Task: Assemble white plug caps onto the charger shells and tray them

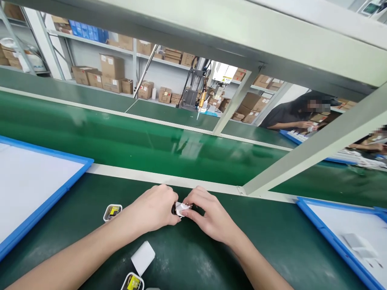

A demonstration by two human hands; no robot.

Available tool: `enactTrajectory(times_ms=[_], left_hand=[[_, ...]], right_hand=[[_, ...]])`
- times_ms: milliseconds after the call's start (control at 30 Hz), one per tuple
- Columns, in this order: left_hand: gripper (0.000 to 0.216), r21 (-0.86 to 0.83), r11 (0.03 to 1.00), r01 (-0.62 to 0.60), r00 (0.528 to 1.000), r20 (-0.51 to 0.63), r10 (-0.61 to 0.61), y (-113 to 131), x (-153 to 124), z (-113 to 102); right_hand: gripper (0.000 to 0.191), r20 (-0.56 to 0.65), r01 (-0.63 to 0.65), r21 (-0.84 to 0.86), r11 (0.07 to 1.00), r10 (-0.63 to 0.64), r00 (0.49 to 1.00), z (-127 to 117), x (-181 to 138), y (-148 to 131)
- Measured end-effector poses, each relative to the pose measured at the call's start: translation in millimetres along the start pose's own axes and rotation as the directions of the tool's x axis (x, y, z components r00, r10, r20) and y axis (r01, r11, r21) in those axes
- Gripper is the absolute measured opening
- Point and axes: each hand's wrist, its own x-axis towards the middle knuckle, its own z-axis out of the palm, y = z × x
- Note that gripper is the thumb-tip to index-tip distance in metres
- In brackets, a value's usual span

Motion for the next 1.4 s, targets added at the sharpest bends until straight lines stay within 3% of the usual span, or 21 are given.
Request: enactTrajectory(times_ms=[100,233,667,933,1233,1400], left_hand=[[0.008,0.032,0.999,-0.010,1.000,0.004,0.010,3.7,-0.8,1.9],[0.003,0.070,0.997,-0.029,0.999,0.019,0.027,7.1,-2.4,4.5],[0.006,0.051,0.997,-0.052,0.997,0.054,0.049,2.4,-0.6,6.1],[0.004,0.021,0.998,-0.061,0.997,0.046,0.060,-0.7,1.0,7.9],[0.002,-0.014,0.998,-0.062,0.996,0.063,0.062,-1.2,4.0,5.5],[0.006,-0.028,0.997,-0.069,0.996,0.053,0.071,-3.8,5.1,9.2]], right_hand=[[0.025,0.041,0.089,-0.185,0.979,-0.083,0.996,-0.3,-1.4,-7.8],[0.030,0.081,0.091,-0.331,0.939,-0.067,0.994,3.7,-2.7,-11.5],[0.029,0.107,0.141,-0.372,0.917,-0.108,0.988,5.3,1.4,-16.1],[0.023,0.143,0.131,-0.519,0.845,-0.065,0.988,7.6,0.4,-28.1],[0.025,0.147,0.083,-0.487,0.870,-0.012,0.989,13.0,1.9,-29.3],[0.026,0.114,0.027,-0.358,0.933,0.015,0.993,12.8,2.1,-26.1]])
